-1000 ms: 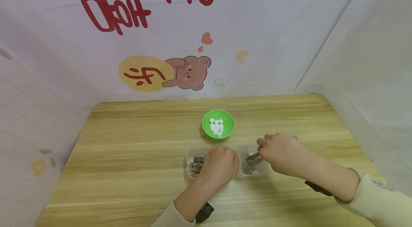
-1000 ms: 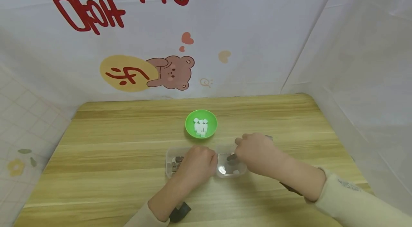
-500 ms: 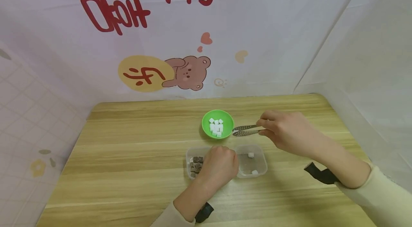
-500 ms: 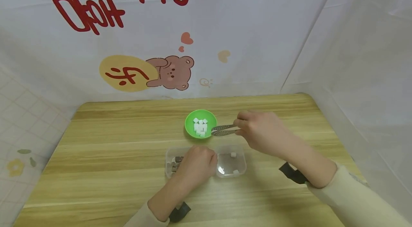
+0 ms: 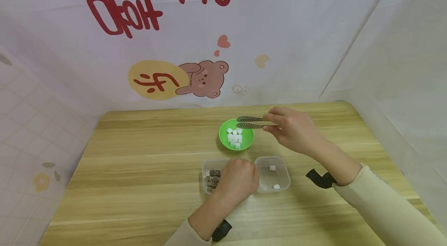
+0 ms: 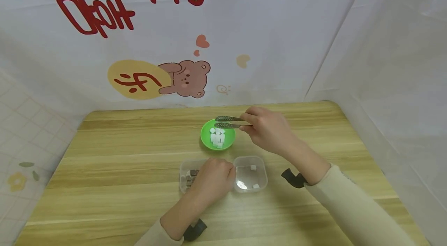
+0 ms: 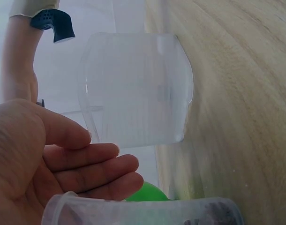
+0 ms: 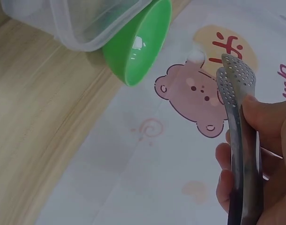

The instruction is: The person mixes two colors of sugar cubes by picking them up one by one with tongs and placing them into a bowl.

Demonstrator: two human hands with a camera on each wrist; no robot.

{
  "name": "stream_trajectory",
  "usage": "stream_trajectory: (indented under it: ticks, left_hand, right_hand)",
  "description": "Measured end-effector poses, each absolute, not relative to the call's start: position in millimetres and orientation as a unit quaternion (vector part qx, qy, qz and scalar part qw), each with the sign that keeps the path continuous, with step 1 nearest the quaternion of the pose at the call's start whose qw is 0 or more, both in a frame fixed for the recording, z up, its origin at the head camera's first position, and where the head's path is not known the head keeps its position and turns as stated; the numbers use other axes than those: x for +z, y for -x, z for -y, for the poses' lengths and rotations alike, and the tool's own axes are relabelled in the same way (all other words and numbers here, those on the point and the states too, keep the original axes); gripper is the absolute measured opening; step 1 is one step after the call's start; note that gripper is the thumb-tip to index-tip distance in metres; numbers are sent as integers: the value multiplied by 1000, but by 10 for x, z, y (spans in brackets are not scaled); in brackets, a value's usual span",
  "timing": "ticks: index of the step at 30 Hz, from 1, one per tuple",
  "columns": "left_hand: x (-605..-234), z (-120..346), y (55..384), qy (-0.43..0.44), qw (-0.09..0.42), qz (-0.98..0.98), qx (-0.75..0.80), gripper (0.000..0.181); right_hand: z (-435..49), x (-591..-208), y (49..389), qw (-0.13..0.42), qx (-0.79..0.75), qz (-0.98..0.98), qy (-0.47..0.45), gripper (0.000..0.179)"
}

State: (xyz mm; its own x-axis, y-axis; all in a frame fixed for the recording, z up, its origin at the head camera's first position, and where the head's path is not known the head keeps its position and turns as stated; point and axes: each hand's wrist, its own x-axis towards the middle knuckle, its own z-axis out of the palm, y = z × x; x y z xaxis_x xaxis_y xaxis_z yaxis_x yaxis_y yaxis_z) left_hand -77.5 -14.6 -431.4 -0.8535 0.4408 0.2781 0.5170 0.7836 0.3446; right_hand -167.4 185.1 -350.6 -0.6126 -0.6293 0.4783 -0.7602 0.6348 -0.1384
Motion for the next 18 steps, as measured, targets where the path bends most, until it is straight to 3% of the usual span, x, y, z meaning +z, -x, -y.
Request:
stream_trajectory:
  ticks: [18]
  left_hand:
    - [-4309, 148, 770, 253, 84, 939, -216, 48]
  right_hand:
    - [-2203, -3426, 1428, 201, 124, 871, -430, 31]
